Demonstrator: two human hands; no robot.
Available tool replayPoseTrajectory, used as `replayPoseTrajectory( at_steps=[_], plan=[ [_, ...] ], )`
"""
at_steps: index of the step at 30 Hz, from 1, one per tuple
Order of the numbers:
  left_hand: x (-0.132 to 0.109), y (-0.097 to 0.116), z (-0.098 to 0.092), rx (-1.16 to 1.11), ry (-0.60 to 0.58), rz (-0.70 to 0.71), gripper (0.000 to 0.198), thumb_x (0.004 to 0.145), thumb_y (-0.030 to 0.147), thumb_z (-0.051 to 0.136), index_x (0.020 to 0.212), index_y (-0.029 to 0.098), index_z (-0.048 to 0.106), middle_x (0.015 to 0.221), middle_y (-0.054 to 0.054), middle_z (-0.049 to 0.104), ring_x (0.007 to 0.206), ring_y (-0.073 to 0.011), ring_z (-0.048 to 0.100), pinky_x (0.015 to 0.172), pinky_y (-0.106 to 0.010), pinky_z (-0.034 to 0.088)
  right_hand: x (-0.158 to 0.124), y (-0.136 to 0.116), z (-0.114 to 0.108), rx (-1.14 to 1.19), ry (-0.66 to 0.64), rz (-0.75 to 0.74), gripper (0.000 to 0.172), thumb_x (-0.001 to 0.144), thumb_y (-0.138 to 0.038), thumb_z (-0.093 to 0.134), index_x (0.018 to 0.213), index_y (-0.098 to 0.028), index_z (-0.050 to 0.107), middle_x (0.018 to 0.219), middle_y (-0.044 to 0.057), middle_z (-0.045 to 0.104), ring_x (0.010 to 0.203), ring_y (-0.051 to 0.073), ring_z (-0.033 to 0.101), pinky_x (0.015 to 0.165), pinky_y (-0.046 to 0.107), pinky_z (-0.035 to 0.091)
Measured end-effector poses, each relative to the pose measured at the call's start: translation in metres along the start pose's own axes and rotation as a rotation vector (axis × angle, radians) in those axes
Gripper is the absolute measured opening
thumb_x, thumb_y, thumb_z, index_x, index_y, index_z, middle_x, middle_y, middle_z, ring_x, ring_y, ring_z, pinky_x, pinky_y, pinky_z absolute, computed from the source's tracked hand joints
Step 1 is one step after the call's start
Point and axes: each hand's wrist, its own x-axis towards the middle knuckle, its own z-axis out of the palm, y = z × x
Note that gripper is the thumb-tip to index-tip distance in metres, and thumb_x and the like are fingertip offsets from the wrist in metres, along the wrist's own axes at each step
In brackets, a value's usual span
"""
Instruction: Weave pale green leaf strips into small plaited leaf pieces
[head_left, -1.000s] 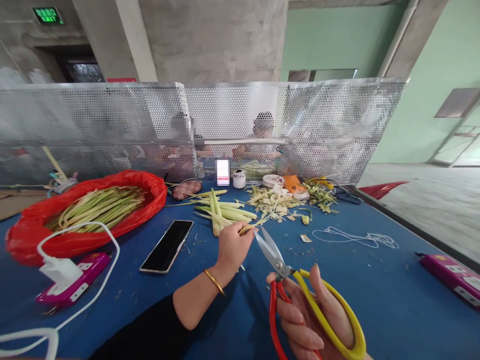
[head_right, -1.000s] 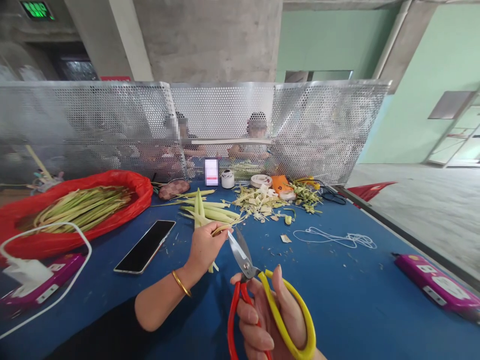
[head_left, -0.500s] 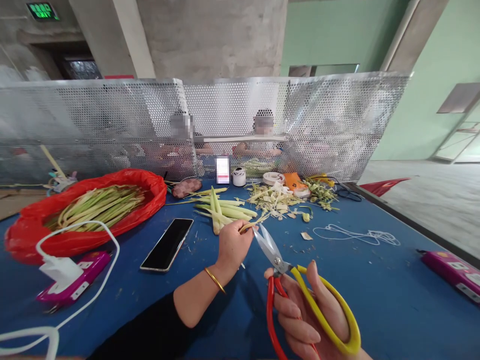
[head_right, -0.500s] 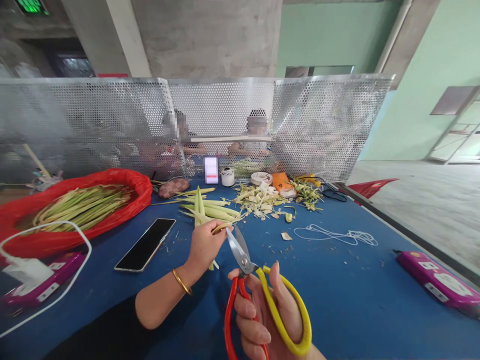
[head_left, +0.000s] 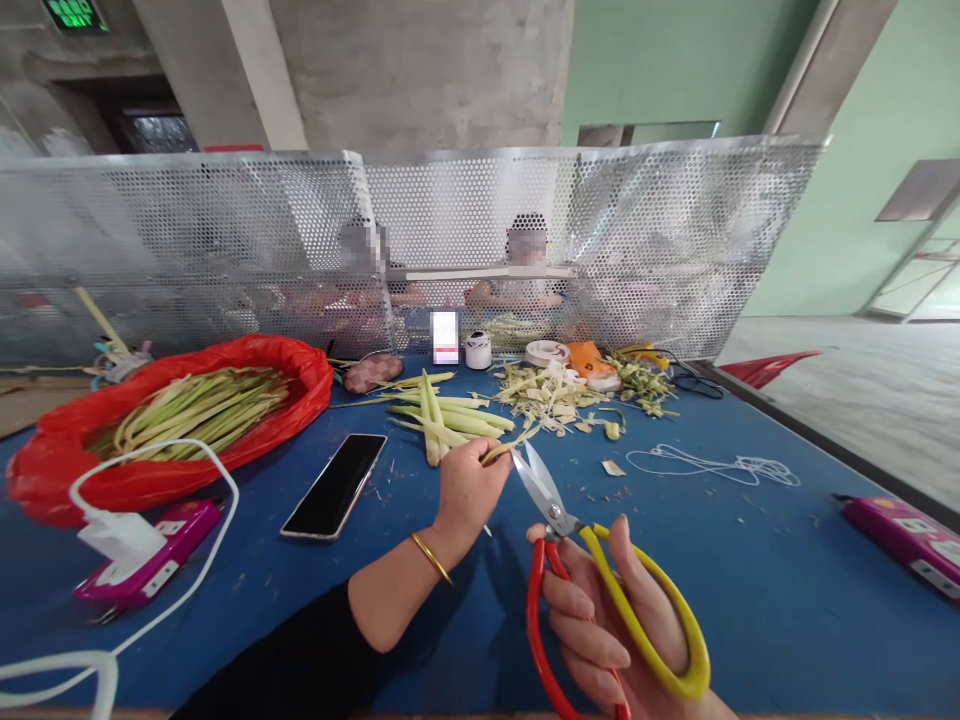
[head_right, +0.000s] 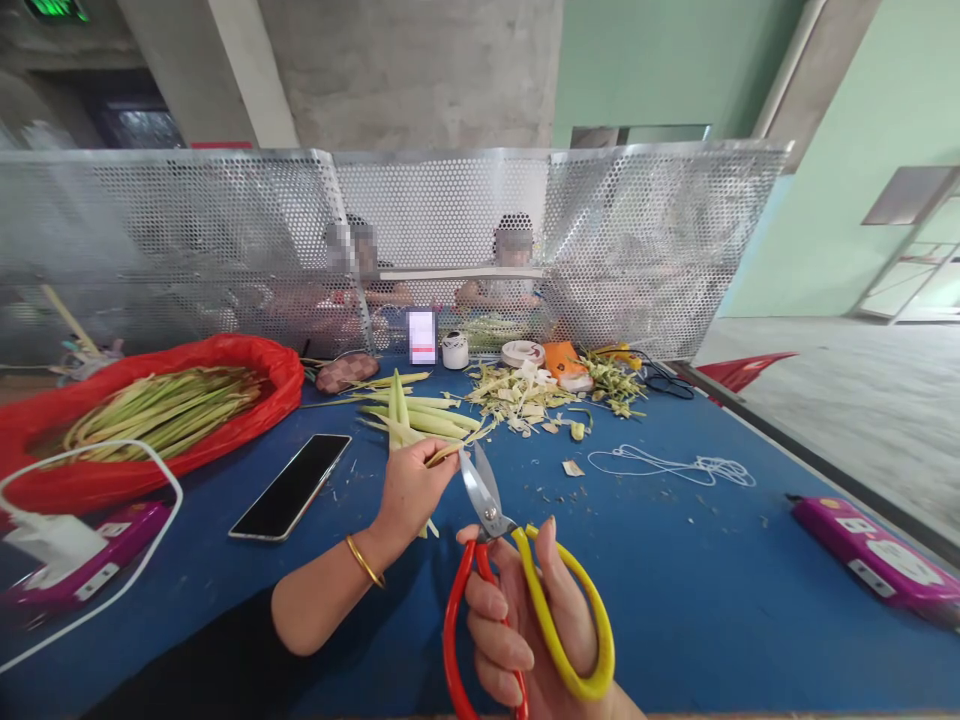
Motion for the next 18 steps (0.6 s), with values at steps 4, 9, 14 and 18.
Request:
replayPoseTrajectory(
  at_steps=[4, 9, 14, 18],
  plan=[
    [-0.0007, -0.0010, 0.0006, 0.015, -0.015, 0.024, 0.016, 0.072, 0.023, 0.056, 0.058, 0.017, 0.063, 0.050, 0.005, 0.050, 0.052, -0.0098, 0.040, 0.052, -0.021, 0.031, 0.0012, 0.0002, 0.0022, 0.017, 0.014, -0.009, 0.066, 0.086, -0.073, 0.035, 0.113, -0.017, 0.058, 0.067, -0.005, 0.047, 0.036, 0.000, 0.024, 0.034, 0.013, 0.036],
    [-0.0013, -0.0025, 0.0009, 0.022, -0.026, 0.043, 0.018, 0.073, 0.023, 0.055, 0.056, 0.017, 0.060, 0.049, 0.005, 0.047, 0.051, -0.0098, 0.038, 0.051, -0.021, 0.029, -0.0011, 0.0011, 0.0028, 0.052, 0.017, -0.016, 0.059, 0.090, -0.066, 0.036, 0.112, -0.017, 0.059, 0.066, -0.005, 0.047, 0.036, 0.000, 0.022, 0.034, 0.012, 0.037],
    [-0.0012, -0.0030, 0.0017, 0.026, -0.021, 0.044, 0.019, 0.073, 0.025, 0.056, 0.056, 0.017, 0.061, 0.049, 0.004, 0.049, 0.051, -0.0101, 0.039, 0.051, -0.022, 0.029, -0.0024, 0.0003, -0.0010, 0.093, 0.012, -0.024, 0.058, 0.090, -0.065, 0.038, 0.111, -0.015, 0.060, 0.063, -0.008, 0.045, 0.032, -0.002, 0.017, 0.031, 0.012, 0.034],
    [-0.0012, -0.0023, 0.0018, 0.019, -0.021, 0.039, 0.019, 0.073, 0.025, 0.056, 0.057, 0.017, 0.062, 0.050, 0.004, 0.050, 0.051, -0.0103, 0.040, 0.051, -0.022, 0.029, -0.0005, -0.0007, -0.0033, 0.104, -0.008, -0.025, 0.054, 0.090, -0.061, 0.044, 0.111, -0.014, 0.061, 0.062, -0.009, 0.044, 0.031, -0.003, 0.015, 0.030, 0.011, 0.033]
  ],
)
